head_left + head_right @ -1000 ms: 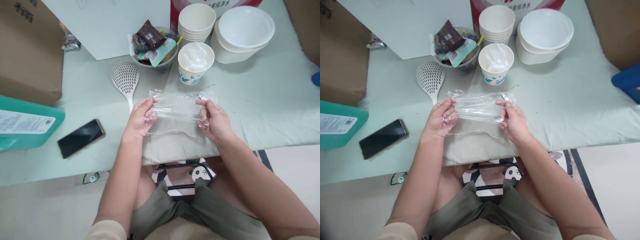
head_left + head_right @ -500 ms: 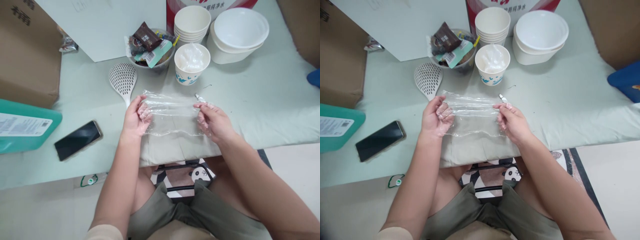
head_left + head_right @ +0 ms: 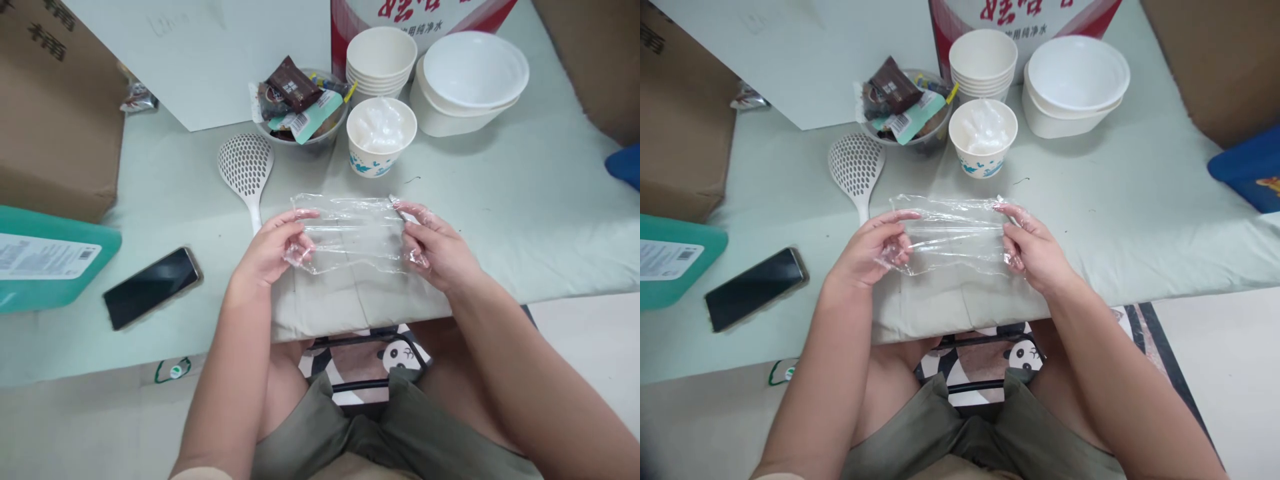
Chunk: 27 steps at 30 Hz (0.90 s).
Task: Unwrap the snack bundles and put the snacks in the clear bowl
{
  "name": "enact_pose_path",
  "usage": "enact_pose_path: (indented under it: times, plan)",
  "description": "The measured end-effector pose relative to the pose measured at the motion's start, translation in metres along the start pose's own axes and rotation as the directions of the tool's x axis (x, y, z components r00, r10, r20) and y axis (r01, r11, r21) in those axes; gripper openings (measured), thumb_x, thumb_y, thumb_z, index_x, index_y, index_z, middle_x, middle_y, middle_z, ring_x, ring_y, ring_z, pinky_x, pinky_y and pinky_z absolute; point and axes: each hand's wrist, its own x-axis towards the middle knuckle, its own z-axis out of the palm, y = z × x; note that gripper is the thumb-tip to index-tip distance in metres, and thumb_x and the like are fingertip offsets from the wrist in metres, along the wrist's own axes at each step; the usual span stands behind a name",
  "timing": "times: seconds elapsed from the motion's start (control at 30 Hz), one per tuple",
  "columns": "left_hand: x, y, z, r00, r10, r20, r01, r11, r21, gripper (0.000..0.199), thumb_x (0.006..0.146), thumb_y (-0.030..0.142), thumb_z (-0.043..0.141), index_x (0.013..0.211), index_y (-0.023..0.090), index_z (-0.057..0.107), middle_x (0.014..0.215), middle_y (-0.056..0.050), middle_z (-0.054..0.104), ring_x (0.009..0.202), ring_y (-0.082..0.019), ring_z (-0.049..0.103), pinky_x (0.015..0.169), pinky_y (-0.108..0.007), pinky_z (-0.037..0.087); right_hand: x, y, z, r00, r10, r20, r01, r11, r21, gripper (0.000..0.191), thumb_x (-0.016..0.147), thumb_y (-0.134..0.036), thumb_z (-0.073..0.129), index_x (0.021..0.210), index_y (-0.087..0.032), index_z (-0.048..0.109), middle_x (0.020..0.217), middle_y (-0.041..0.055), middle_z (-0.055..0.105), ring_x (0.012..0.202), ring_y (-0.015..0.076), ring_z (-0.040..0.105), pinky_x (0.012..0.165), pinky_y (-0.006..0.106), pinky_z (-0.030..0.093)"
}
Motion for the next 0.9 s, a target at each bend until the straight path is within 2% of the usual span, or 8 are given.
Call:
enact_pose_path:
  times: [0.1, 0.27, 0.47, 0.57, 0.63, 0.73, 0.83, 0.9]
  plan:
    - [-0.002, 0.001, -0.006, 0.998, 0.051, 0.036, -0.051, 0.999, -0.009, 0.038, 0.076, 0.016, 0.059, 0.114, 0.016, 0.065, 0.047, 0.003, 0.063, 0.033, -0.012, 0.053, 0.036, -0.018, 0.043, 0.002, 0.000, -0.005, 0.997, -0.083, 0.002, 0.083, 0.996, 0.015, 0.038, 0.074, -0.029, 0.077, 0.110, -0.028, 0.064, 0.045, -0.0117, 0.049, 0.035, 0.0067, 0.029, 0.038, 0.021, 0.025]
    - [-0.003, -0.002, -0.013, 0.983, 0.061, 0.174, -0.059, 0.998, -0.019, 0.045, 0.069, 0.026, 0.070, 0.113, 0.019, 0.063, 0.058, 0.000, 0.073, 0.040, -0.018, 0.064, 0.034, -0.019, 0.042, 0.002, 0.003, -0.009, 0.990, -0.119, 0.080, 0.117, 0.993, 0.028, 0.022, 0.071, -0.029, 0.081, 0.079, -0.023, 0.062, 0.051, -0.0074, 0.055, 0.038, 0.0048, 0.035, 0.040, 0.021, 0.025]
    - [0.001, -0.005, -0.010, 0.982, 0.171, 0.076, -0.164, 0.982, -0.093, 0.004, 0.062, 0.018, 0.071, 0.065, 0.016, 0.070, 0.051, -0.002, 0.068, 0.038, -0.014, 0.062, 0.037, -0.019, 0.045, 0.002, 0.006, -0.011, 0.980, -0.158, 0.122, 0.159, 0.987, 0.000, 0.018, 0.073, -0.033, 0.082, 0.073, -0.024, 0.066, 0.056, -0.0059, 0.058, 0.039, 0.0045, 0.035, 0.044, 0.023, 0.030]
    - [0.004, -0.005, -0.009, 0.979, 0.197, 0.044, -0.191, 0.975, -0.116, 0.009, 0.059, 0.013, 0.065, 0.060, 0.013, 0.073, 0.058, -0.005, 0.072, 0.045, -0.014, 0.066, 0.043, -0.019, 0.049, 0.005, 0.008, -0.016, 0.963, -0.247, 0.107, 0.255, 0.964, -0.070, 0.019, 0.077, -0.038, 0.081, 0.071, -0.025, 0.069, 0.065, -0.0035, 0.064, 0.045, 0.0072, 0.044, 0.048, 0.025, 0.037]
    - [0.007, -0.006, -0.009, 0.978, 0.206, 0.006, -0.204, 0.972, -0.116, 0.014, 0.066, 0.019, 0.063, 0.061, 0.013, 0.075, 0.062, -0.008, 0.074, 0.049, -0.015, 0.068, 0.048, -0.023, 0.053, 0.007, 0.009, -0.022, 0.913, -0.385, 0.132, 0.406, 0.884, -0.230, 0.023, 0.083, -0.043, 0.077, 0.070, -0.025, 0.071, 0.068, -0.0009, 0.066, 0.054, 0.0117, 0.055, 0.055, 0.029, 0.044]
    - [0.012, -0.012, -0.008, 0.946, 0.297, -0.129, -0.304, 0.952, -0.038, 0.042, 0.089, 0.043, 0.062, 0.059, 0.016, 0.075, 0.064, -0.009, 0.075, 0.060, -0.017, 0.072, 0.061, -0.026, 0.058, 0.008, 0.012, -0.029, 0.764, -0.571, 0.301, 0.642, 0.618, -0.454, 0.033, 0.092, -0.052, 0.067, 0.077, -0.026, 0.079, 0.078, 0.0047, 0.074, 0.075, 0.0204, 0.068, 0.073, 0.038, 0.054]
    - [0.015, -0.021, -0.009, 0.838, 0.497, -0.226, -0.471, 0.867, 0.161, 0.052, 0.091, 0.061, 0.066, 0.061, 0.021, 0.079, 0.067, -0.007, 0.076, 0.078, -0.018, 0.075, 0.080, -0.027, 0.060, 0.007, 0.017, -0.030, 0.664, -0.637, 0.392, 0.742, 0.496, -0.451, 0.054, 0.102, -0.064, 0.046, 0.092, -0.027, 0.084, 0.096, 0.0085, 0.079, 0.091, 0.0249, 0.072, 0.084, 0.043, 0.056]
    - [0.015, -0.026, -0.008, 0.771, 0.601, -0.210, -0.561, 0.797, 0.224, 0.056, 0.094, 0.065, 0.060, 0.063, 0.024, 0.081, 0.073, -0.006, 0.079, 0.087, -0.019, 0.075, 0.090, -0.029, 0.058, 0.006, 0.020, -0.027, 0.667, -0.666, 0.333, 0.736, 0.518, -0.437, 0.067, 0.105, -0.067, 0.033, 0.091, -0.028, 0.085, 0.096, 0.0089, 0.079, 0.092, 0.0245, 0.073, 0.083, 0.042, 0.056]
